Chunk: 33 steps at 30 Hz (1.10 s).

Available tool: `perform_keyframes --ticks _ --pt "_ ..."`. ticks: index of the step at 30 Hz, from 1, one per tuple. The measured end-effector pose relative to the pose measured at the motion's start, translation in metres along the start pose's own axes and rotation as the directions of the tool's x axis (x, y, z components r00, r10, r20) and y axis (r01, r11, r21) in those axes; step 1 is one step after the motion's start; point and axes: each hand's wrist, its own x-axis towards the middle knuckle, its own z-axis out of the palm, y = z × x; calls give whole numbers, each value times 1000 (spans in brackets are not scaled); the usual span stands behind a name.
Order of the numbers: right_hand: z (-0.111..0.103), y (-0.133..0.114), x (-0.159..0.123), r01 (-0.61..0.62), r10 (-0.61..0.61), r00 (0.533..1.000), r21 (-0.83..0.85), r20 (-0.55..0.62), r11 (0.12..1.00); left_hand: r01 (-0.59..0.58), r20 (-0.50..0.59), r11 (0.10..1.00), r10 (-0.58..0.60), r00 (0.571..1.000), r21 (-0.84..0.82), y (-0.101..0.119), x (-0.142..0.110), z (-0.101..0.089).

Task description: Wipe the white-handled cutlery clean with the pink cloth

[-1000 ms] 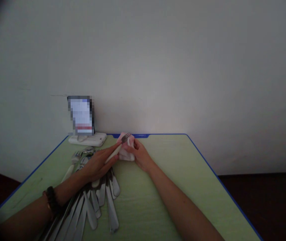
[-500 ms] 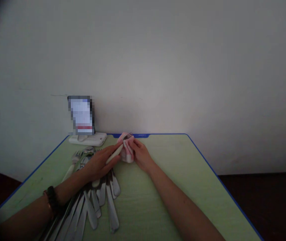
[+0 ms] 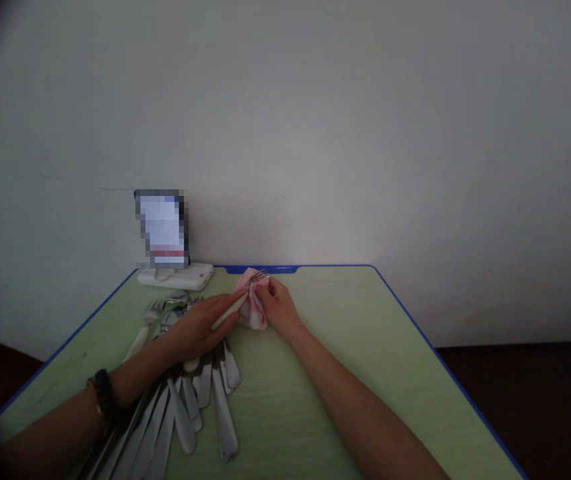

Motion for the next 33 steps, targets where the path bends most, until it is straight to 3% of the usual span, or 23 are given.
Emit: perform_keyframes --ticks 6,18,33 --pt "-2 5 2 7 -7 1000 -11 -29 1000 2 21 1000 -2 1000 9 2 0 -2" --pt "-1 -2 0 -64 49 995 164 90 984 -16 -2 1000 16 1000 -13 -2 0 2" --pt "-6 9 4 40 -36 998 -76 44 996 -8 7 1000 8 1000 8 -2 0 1"
